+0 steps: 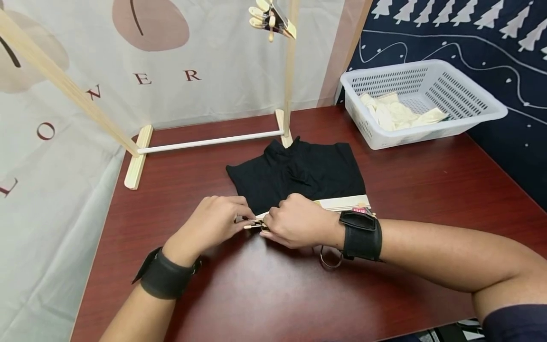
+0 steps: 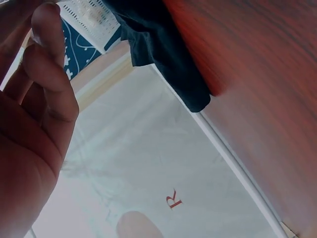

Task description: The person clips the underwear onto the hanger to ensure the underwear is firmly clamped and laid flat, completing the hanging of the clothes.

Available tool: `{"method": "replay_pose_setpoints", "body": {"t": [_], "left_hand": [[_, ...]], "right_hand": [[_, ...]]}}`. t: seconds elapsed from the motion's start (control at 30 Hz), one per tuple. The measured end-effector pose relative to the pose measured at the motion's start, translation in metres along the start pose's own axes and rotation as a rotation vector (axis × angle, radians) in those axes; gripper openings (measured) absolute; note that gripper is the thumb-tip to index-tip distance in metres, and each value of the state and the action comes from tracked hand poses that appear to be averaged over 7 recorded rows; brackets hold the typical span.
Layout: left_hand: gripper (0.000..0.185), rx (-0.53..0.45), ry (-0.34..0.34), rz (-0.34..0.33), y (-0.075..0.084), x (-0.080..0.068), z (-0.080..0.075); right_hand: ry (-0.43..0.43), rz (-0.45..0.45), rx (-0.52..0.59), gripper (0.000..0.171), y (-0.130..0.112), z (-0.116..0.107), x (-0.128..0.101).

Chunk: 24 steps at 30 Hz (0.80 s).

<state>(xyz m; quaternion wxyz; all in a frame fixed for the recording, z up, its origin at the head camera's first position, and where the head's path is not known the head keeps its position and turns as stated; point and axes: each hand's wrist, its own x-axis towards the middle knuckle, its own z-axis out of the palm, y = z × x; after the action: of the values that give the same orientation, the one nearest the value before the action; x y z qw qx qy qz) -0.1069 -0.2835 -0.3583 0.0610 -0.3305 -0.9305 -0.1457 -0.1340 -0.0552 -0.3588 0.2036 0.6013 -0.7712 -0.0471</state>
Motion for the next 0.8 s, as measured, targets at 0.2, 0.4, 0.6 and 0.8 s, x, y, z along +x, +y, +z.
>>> {"method": "replay_pose_setpoints", "body": {"t": [0.2,0.4,0.6,0.8], "left_hand": [[0.015,-0.006,0.006,0.026,0.002,0.001,-0.001],[0.014,0.010,0.015,0.025,0.002,0.002,0.001],[0.015,0.014,-0.066,-0.007,0.003,0.001,0.010],[0.015,0.028,-0.169,-0.101,0.005,-0.005,0.021]], "right_hand": [[-0.028,0.004,0.010,0.040,0.003,0.000,0.000],[-0.048,0.011,0.025,0.039,0.005,0.000,0.001],[-0.158,0.051,0.087,0.045,0.004,-0.002,-0.001],[-0.345,0.155,0.296,0.039,0.041,-0.014,0.004]]}}
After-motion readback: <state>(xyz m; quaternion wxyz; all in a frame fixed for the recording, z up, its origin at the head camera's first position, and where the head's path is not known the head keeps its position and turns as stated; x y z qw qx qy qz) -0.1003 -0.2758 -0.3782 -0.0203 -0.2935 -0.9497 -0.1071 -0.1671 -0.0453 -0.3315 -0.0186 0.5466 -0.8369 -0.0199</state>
